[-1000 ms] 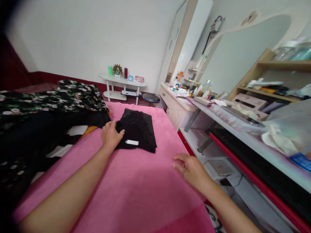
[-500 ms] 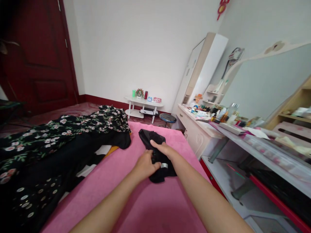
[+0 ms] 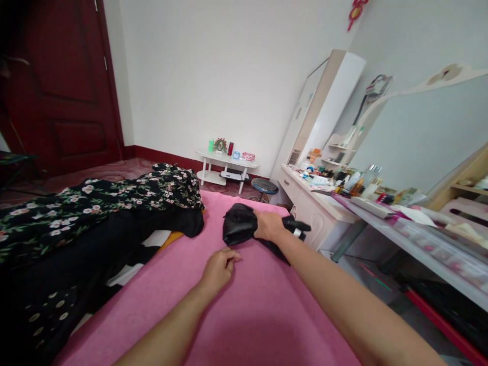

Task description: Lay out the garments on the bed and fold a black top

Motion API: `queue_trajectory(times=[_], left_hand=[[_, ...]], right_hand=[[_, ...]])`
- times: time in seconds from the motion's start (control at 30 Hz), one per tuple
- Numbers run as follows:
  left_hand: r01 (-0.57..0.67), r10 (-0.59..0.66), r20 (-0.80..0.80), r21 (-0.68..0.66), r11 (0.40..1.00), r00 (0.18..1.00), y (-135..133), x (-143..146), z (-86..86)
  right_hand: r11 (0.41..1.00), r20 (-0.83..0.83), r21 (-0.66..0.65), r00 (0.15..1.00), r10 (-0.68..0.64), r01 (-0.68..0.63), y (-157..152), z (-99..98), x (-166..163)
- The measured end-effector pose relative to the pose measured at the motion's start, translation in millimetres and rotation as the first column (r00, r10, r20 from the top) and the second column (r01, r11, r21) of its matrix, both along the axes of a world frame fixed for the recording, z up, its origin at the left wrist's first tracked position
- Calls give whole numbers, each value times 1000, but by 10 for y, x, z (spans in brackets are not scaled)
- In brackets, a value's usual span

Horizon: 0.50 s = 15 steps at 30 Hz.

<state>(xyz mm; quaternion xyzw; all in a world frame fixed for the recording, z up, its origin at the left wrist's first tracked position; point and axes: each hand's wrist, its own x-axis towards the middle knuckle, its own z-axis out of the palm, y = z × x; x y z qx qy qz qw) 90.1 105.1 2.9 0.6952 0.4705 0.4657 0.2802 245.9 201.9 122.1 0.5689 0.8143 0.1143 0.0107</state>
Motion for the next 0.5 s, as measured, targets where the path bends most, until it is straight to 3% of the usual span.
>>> queue_trajectory(times=[0.13,0.23,0.33,0.4,0.5], left_hand=[[-35,44,-201,49,998,979,-33,37,-36],[-50,65,-279,60,997,958,-37,75,-36],[-54,67,-282,54,997,957,-17,86,-41],[-54,65,-286,46,997,956,-3,88,-43],[-56,63,-305,32,998,950,9,97,-38]], right_hand=[[975,168,216,986,10,-47,463,350,323],[947,146,318,989,-6,-42,822,370,503],[917,128,396,992,-10,-42,1087,22,602],[937,128,348,991,-44,-4,1176,-369,624],[957,7,221,981,-194,188,1192,-915,607]])
